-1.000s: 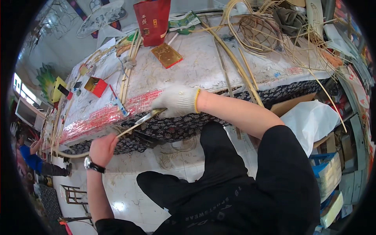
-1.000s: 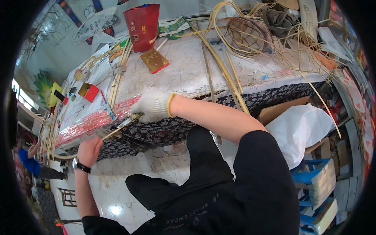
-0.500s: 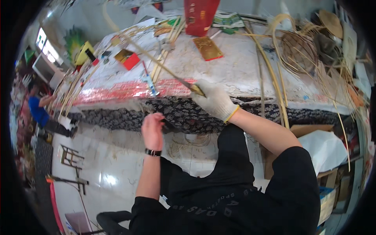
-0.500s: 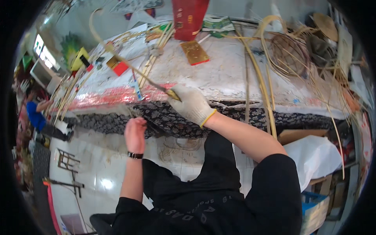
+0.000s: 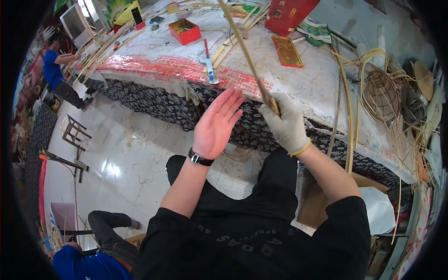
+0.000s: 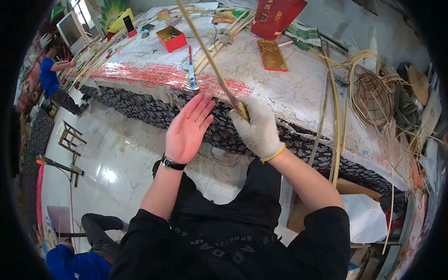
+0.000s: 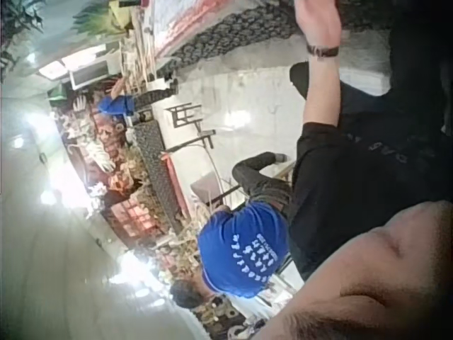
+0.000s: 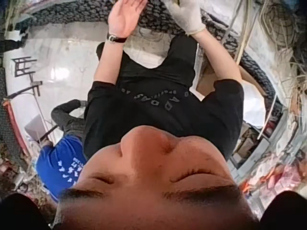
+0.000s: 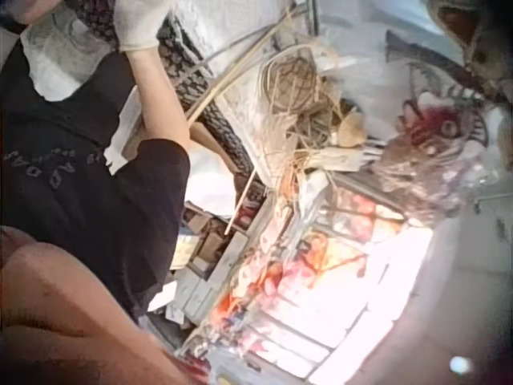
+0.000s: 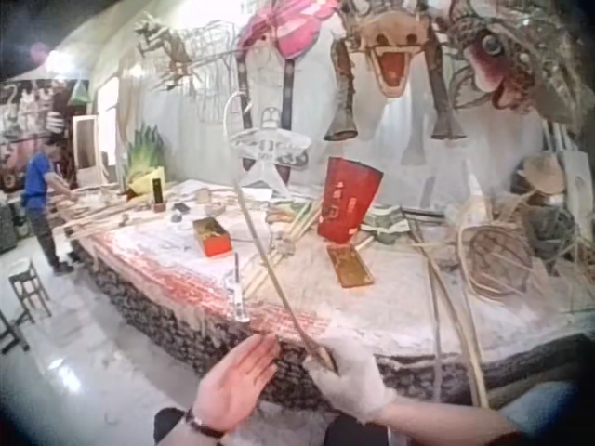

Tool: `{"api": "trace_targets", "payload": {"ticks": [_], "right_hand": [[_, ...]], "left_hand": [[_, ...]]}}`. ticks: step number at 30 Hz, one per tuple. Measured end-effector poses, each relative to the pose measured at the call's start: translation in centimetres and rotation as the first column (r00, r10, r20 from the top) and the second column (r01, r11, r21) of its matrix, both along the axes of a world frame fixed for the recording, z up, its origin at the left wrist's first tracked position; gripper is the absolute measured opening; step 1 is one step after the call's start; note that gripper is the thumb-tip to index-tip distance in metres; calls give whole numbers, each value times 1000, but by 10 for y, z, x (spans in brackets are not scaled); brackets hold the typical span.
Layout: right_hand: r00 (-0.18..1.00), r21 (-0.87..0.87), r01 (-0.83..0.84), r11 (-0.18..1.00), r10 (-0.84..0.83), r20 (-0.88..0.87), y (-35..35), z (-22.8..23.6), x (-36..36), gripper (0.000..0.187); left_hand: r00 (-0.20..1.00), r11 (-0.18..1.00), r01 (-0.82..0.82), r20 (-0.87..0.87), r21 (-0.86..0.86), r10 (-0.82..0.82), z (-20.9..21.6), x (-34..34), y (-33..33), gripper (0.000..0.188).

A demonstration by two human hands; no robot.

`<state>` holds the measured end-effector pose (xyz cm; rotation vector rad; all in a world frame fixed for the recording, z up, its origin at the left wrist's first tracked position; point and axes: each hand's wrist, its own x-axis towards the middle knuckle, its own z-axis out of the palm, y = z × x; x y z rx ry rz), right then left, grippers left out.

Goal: Bending and shaping long flexible bamboo strips into loops for manufacturing or craft purposes.

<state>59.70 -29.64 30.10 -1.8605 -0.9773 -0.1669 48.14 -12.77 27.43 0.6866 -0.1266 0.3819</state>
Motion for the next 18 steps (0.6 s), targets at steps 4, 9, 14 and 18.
{"api": "trace_targets", "payload": {"ticks": [4,9,14,18], "right_hand": [[999,13,-29,999,29,25,11,-18,-8,22],[1000,8,-14,1000,14,4,15,-24,-12,23],[996,-50,-11,999,7,-84,10,-21,-9,26],[992,-39,-17,999,12,-124,-14,-14,17,27]], "left_hand": [[995,986,-80,-52,148,89,-17,36,-4,41],[986,974,-147,-53,172,158,-28,59,-6,23],[967,969,-210,-119,132,225,-32,67,-9,16],[986,991,-124,-109,46,129,-37,64,0,17]]}}
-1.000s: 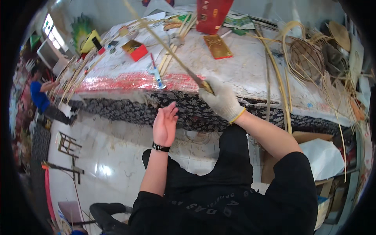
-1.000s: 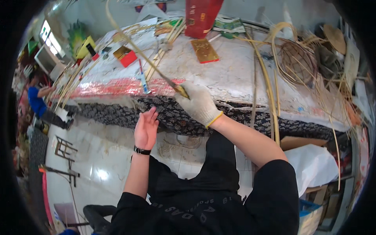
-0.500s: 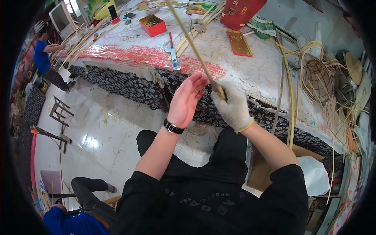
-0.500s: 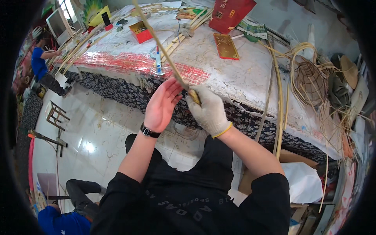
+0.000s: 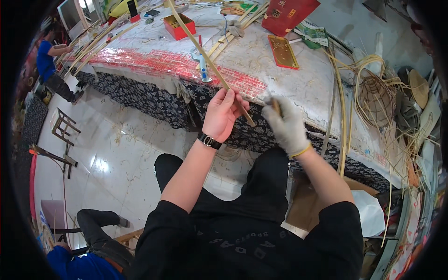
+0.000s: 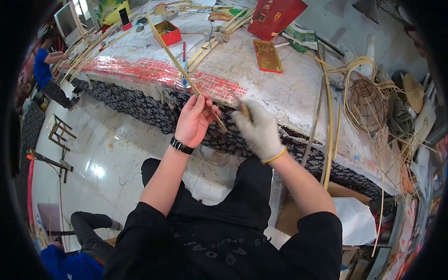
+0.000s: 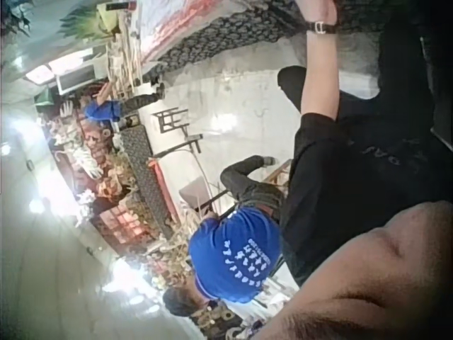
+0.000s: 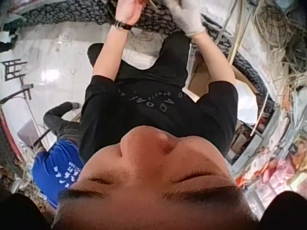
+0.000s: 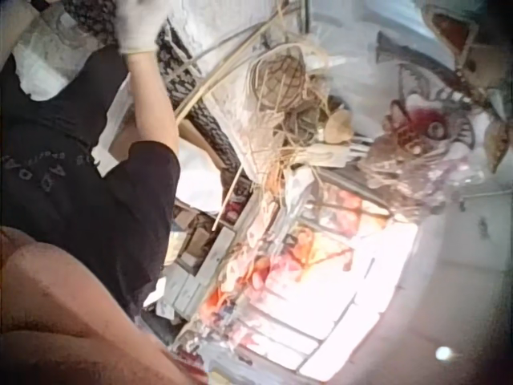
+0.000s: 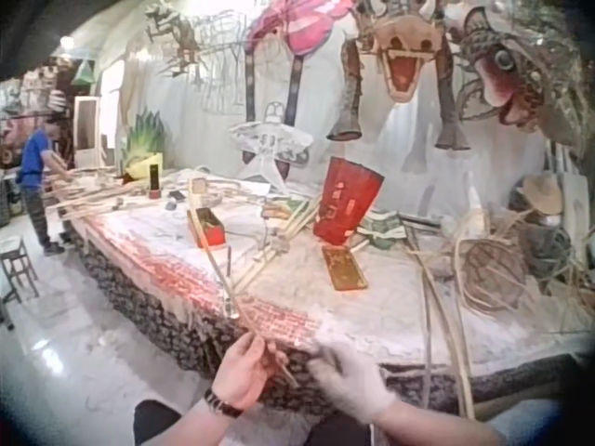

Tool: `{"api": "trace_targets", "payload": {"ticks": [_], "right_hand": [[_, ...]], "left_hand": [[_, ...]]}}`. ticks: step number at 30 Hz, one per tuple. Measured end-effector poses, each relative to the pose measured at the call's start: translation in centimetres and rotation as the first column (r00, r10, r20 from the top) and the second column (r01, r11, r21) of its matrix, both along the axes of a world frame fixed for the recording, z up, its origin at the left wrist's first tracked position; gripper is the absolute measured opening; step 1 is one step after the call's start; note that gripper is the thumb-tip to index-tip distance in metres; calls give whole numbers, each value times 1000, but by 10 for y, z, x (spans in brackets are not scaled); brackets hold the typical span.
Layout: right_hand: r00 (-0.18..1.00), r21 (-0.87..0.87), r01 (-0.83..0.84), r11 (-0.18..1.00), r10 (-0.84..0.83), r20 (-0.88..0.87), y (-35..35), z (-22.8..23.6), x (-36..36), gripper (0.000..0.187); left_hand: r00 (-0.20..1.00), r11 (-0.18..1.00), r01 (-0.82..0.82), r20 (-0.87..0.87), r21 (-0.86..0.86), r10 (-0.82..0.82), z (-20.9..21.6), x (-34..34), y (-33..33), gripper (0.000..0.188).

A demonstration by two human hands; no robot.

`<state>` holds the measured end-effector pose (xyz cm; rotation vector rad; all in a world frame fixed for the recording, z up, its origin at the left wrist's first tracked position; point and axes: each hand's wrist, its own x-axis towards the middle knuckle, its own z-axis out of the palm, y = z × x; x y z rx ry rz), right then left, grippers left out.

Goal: Bending and shaping long flexible bamboo strips into loops for manufacturing or craft purposes.

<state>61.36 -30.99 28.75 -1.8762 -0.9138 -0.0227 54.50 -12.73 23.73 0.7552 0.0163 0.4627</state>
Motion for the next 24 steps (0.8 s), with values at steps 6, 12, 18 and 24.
{"api": "trace_targets", "payload": {"ticks": [6,12,18,24], "right_hand": [[953,-194,43,980,18,302,-14,20,61,27],[974,-325,-13,946,86,211,2,-16,88,31],[975,-210,-223,952,220,-35,26,-44,112,31],[893,-61,-212,975,168,-419,63,-26,96,29]], "left_hand": [[951,923,308,77,-230,-298,-40,-2,5,20],[873,746,483,191,-458,-448,-80,17,-7,23],[906,815,393,29,-426,-422,-84,29,-20,27],[920,879,377,6,-294,-392,-71,22,-32,30]]}}
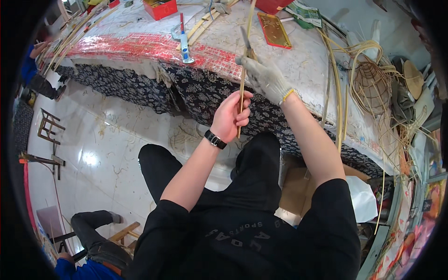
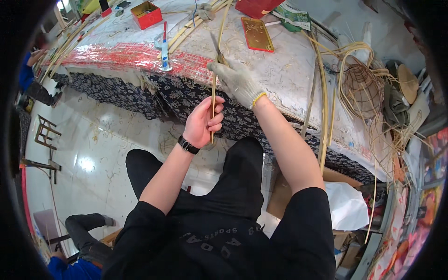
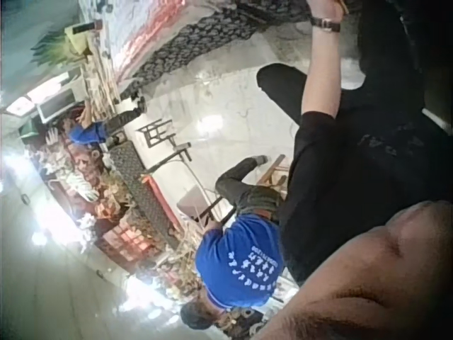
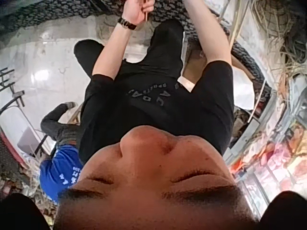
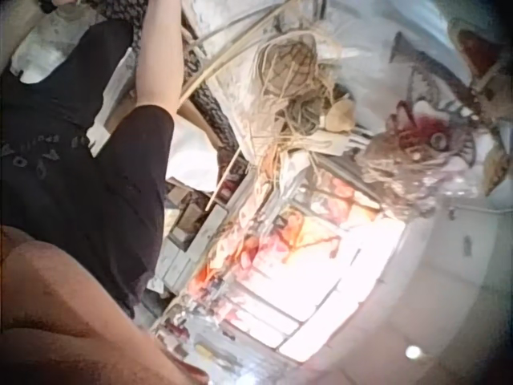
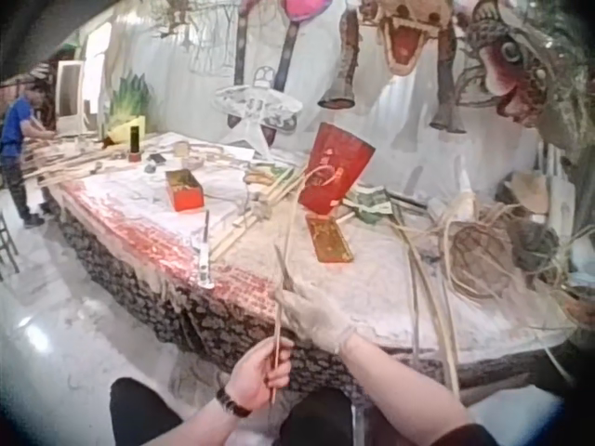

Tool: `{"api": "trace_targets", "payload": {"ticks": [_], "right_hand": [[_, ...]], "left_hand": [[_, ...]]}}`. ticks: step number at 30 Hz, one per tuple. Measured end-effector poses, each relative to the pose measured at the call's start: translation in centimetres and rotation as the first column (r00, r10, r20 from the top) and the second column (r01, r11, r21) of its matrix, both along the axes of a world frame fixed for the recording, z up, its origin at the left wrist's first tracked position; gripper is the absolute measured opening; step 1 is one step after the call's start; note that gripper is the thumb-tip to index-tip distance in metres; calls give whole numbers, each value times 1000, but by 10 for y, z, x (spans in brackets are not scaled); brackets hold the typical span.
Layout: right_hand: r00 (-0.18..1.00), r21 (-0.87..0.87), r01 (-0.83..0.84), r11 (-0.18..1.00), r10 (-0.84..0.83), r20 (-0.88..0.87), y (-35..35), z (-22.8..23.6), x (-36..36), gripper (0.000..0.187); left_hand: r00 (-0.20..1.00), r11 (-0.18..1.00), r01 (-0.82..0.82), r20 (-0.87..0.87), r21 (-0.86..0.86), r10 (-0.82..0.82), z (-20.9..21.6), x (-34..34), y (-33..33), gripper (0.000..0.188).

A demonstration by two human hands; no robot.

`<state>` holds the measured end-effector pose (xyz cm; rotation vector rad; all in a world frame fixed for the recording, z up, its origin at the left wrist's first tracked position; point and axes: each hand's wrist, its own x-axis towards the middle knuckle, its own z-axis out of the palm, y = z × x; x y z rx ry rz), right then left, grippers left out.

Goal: Bending and shaping long flexible bamboo strips into loops for manufacturing or craft purposes.

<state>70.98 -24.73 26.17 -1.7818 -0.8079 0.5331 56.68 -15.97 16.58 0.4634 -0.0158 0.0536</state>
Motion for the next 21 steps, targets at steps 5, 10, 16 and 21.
{"api": "trace_targets", "payload": {"ticks": [5,10,16,21], "right_hand": [[889,257,25,966,96,-447,-3,24,-22,25],[865,395,44,918,163,-475,-5,34,-24,29],[841,479,-71,875,311,-443,-15,47,-29,28],[851,480,-126,868,343,-397,-19,54,-37,29]], "left_hand": [[993,981,-107,65,162,98,34,-21,-11,40],[984,910,-172,109,377,140,40,-49,-14,46],[983,847,-176,133,502,126,55,-68,-18,48],[990,872,-142,89,468,113,67,-71,-21,36]]}}
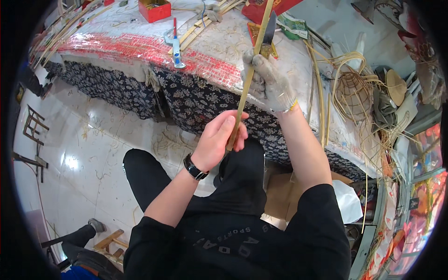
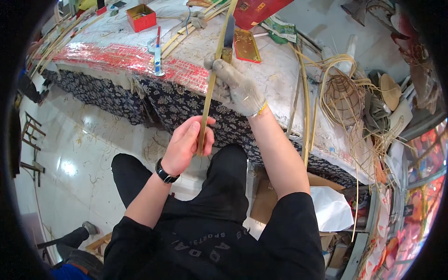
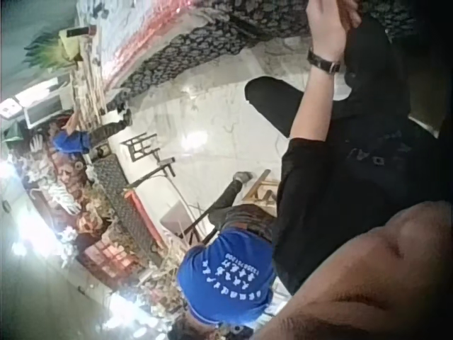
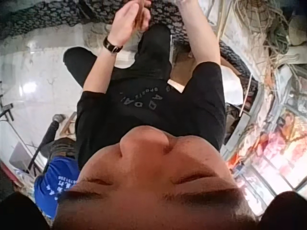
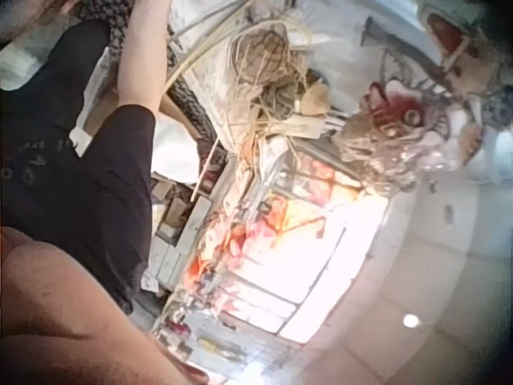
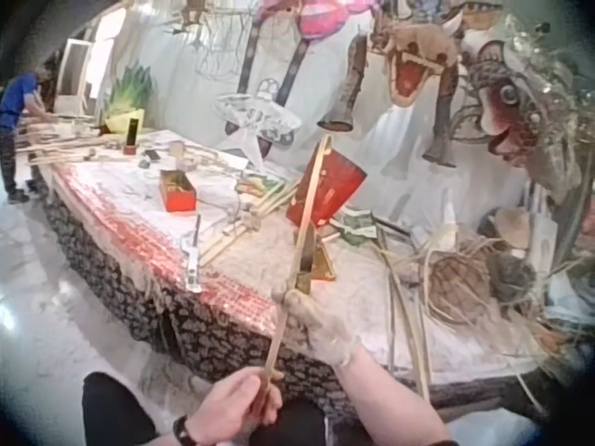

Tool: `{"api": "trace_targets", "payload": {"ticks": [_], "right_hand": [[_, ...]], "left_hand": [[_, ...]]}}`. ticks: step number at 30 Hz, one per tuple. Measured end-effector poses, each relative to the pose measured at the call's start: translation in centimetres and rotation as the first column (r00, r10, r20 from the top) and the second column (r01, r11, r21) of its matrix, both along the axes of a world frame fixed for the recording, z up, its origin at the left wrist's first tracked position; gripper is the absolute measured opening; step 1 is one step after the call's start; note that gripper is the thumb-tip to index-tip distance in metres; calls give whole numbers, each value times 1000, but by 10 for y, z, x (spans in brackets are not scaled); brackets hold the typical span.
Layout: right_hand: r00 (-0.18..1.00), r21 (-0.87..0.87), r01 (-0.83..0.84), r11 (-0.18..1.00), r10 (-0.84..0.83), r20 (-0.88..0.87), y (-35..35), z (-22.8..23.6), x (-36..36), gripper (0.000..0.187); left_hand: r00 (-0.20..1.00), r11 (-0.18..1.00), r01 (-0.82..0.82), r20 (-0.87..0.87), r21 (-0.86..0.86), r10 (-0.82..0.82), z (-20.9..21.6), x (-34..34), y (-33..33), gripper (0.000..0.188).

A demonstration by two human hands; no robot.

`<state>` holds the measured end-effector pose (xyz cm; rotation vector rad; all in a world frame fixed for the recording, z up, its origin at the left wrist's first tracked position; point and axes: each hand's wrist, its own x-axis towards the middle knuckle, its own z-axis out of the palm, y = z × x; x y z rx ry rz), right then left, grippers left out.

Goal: Bending and shaping long flexible bamboo strips into loops for manufacturing or craft purposes.

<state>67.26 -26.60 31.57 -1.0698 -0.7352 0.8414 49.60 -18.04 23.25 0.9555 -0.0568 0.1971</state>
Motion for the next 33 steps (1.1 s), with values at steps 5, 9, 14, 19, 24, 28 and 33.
{"api": "trace_targets", "payload": {"ticks": [5,9,14,19,24,28,33], "right_hand": [[995,30,40,999,-42,92,-1,13,-9,32],[992,155,126,980,-120,-49,-16,7,10,31],[979,276,200,940,-180,-96,-32,8,26,31],[980,283,200,938,-189,-67,-37,25,14,30],[980,261,196,945,-200,-11,-27,37,-8,29],[977,223,189,956,-206,55,-28,48,-22,29],[984,185,146,972,-163,77,-21,57,-41,29]], "left_hand": [[1000,1000,-11,-6,-2,11,-2,1,-4,24],[996,995,-87,-7,52,88,-1,1,-5,19],[980,968,-198,7,152,199,-3,-4,-1,19],[981,972,-192,43,139,187,-11,-9,-2,20],[972,952,-236,49,194,231,-27,-17,-4,20],[971,940,-240,52,241,234,-43,-24,-9,21],[976,942,-218,50,254,212,-66,-40,-11,23]]}}
